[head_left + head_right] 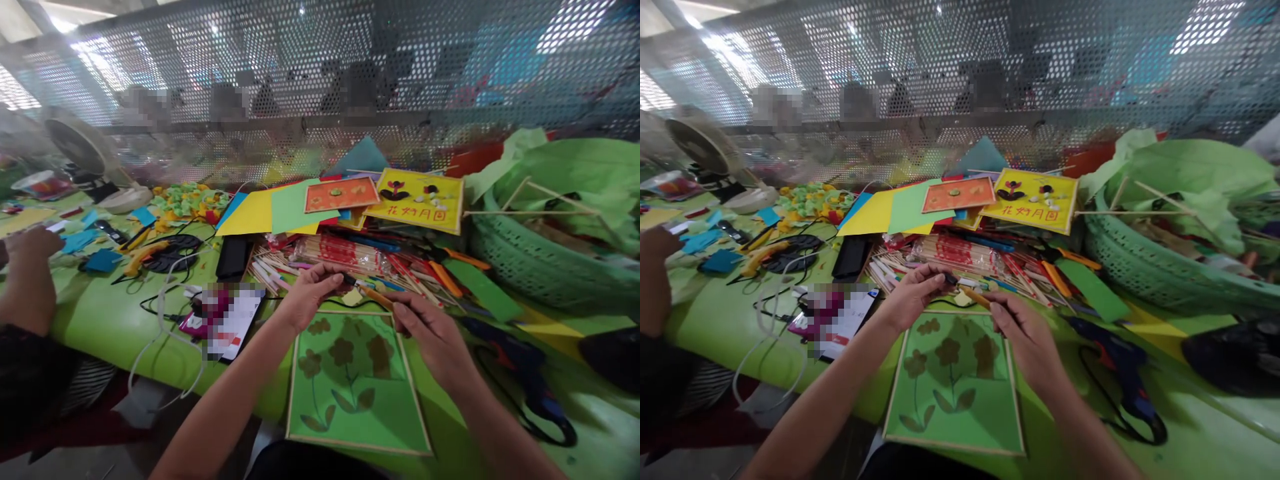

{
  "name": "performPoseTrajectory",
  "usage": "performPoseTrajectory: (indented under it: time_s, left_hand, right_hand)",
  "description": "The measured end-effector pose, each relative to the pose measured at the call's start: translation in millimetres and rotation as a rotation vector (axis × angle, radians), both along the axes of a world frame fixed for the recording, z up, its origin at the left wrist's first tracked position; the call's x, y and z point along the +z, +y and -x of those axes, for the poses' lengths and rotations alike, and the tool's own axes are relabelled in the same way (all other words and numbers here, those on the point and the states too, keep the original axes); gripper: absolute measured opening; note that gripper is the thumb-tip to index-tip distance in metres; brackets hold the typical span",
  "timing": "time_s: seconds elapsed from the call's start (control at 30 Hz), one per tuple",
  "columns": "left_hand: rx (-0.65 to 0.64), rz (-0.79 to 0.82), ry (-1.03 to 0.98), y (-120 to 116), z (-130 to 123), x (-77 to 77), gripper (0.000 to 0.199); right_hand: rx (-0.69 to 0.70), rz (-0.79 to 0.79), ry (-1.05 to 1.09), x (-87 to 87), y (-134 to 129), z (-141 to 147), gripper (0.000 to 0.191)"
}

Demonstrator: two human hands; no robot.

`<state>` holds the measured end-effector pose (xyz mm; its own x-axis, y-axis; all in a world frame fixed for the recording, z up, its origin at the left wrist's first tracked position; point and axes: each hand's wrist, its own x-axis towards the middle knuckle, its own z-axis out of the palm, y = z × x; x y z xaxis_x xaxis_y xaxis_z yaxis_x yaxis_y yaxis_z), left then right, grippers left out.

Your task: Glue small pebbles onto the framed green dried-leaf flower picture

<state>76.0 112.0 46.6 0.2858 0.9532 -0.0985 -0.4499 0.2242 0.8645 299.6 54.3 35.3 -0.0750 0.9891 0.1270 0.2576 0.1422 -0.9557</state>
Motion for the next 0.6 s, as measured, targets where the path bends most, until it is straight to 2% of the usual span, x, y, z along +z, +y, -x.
performPoseTrajectory:
  time_s: [0.33,0.6]
  left_hand:
    - [-0.038,-0.090,0.076,-6.3,-9.8,-4.6,0.029]
    - [0.013,-0.048,0.117,-8.1,-14.4,-5.2,0.039]
  right_hand:
    - [-0.016,-0.092,-0.088,1.5,-2.5,4.5,0.029]
    - [-0.012,-0.249,-0.251,-3.5,-2.4,0.9,0.024]
